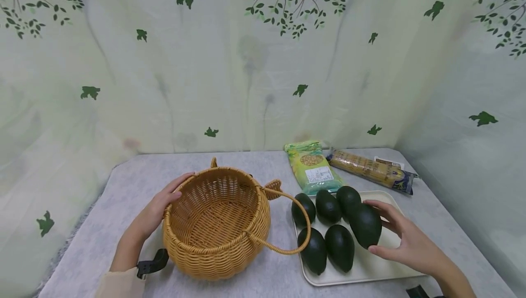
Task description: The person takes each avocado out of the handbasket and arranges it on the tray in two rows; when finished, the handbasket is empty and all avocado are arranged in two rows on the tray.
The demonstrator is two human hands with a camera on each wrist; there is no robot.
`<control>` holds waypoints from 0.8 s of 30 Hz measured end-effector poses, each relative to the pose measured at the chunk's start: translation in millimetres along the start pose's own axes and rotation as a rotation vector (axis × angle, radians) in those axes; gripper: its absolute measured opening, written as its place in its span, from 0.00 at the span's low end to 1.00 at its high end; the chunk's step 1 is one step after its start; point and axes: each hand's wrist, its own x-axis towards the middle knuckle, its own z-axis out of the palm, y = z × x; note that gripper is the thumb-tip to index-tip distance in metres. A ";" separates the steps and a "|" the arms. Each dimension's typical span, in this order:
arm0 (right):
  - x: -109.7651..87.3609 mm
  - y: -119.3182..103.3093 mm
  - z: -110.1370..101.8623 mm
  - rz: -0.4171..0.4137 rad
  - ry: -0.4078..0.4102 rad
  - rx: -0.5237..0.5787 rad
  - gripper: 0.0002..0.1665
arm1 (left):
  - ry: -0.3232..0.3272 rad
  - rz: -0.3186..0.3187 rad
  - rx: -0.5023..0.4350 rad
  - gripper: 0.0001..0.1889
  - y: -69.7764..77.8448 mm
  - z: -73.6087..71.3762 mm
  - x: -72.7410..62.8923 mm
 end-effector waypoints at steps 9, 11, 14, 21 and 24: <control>-8.7 18.7 5.5 0.062 -0.060 0.029 0.53 | 0.010 -0.002 0.028 0.28 0.1 1.5 -0.4; -10.3 22.3 7.0 0.044 -0.066 0.019 0.53 | 0.007 -0.004 0.025 0.28 0.3 1.6 -0.4; -12.3 27.1 9.4 0.045 -0.063 0.009 0.54 | 0.004 -0.006 0.023 0.28 0.6 1.3 -0.3; -15.7 34.4 13.3 0.043 -0.073 -0.017 0.56 | 0.003 0.003 0.019 0.27 -0.5 -0.3 -0.2; -16.0 36.0 13.6 0.039 -0.090 -0.021 0.56 | 0.002 0.007 0.017 0.27 -0.9 -0.7 0.0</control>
